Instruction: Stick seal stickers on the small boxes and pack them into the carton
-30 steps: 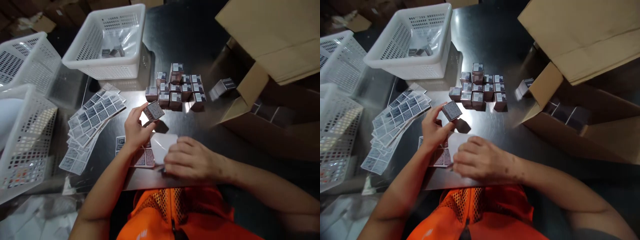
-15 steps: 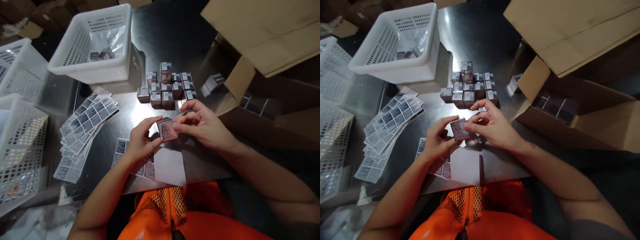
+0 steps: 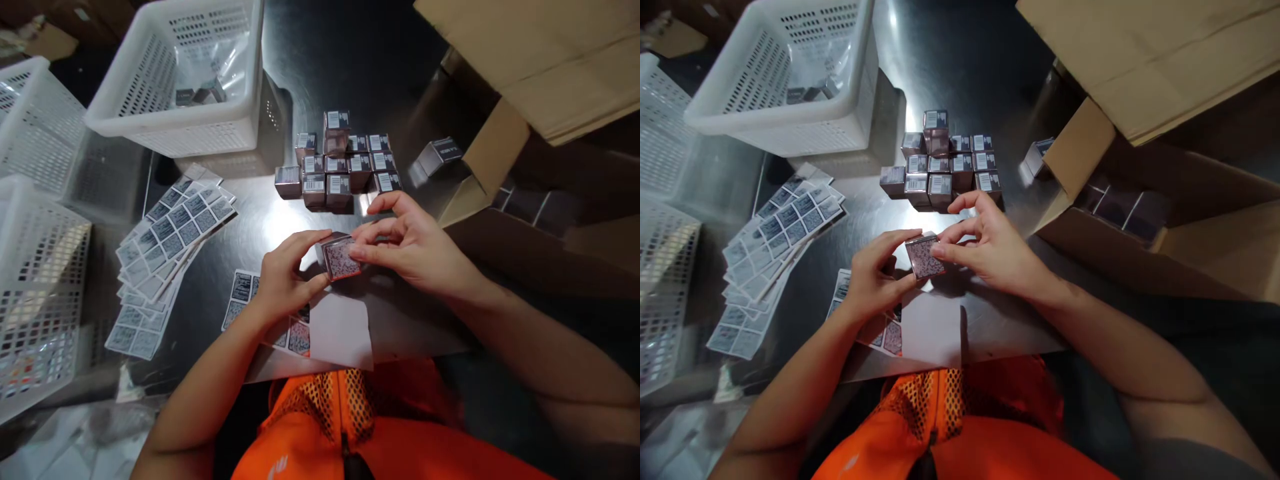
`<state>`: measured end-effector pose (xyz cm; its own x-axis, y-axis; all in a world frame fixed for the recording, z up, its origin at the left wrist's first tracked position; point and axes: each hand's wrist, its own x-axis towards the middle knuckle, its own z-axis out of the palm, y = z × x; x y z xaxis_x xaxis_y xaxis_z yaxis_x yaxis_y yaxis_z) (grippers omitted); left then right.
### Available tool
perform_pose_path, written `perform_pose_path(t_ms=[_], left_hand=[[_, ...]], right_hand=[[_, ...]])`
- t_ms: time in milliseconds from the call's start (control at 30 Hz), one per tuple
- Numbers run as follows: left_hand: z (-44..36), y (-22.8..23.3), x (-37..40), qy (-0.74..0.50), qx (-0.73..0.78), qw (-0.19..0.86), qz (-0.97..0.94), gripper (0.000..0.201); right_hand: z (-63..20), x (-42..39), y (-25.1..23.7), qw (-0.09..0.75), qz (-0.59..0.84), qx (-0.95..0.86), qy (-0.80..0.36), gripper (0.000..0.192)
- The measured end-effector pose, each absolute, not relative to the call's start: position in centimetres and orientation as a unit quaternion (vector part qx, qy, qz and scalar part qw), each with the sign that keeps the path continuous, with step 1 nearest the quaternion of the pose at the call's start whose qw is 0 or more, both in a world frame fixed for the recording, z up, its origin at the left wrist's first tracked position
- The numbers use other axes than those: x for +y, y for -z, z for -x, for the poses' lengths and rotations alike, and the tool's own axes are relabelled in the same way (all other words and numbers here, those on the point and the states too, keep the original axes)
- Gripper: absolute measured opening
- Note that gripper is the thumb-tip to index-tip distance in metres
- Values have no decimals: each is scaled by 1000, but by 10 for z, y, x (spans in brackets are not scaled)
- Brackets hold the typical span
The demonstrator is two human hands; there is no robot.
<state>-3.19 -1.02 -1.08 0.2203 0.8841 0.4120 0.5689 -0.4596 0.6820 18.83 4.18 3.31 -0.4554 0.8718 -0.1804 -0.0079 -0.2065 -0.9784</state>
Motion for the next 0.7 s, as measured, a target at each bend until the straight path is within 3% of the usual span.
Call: perform_pose_path(t_ms=[467, 700], left_hand=[[31, 13, -11, -396, 485, 193, -756, 52], [31, 12, -11, -386, 486, 211, -755, 50]], right_hand=[[-184, 39, -33, 333, 431, -539, -642, 59], [-183, 43, -25, 381, 454, -556, -583, 67]])
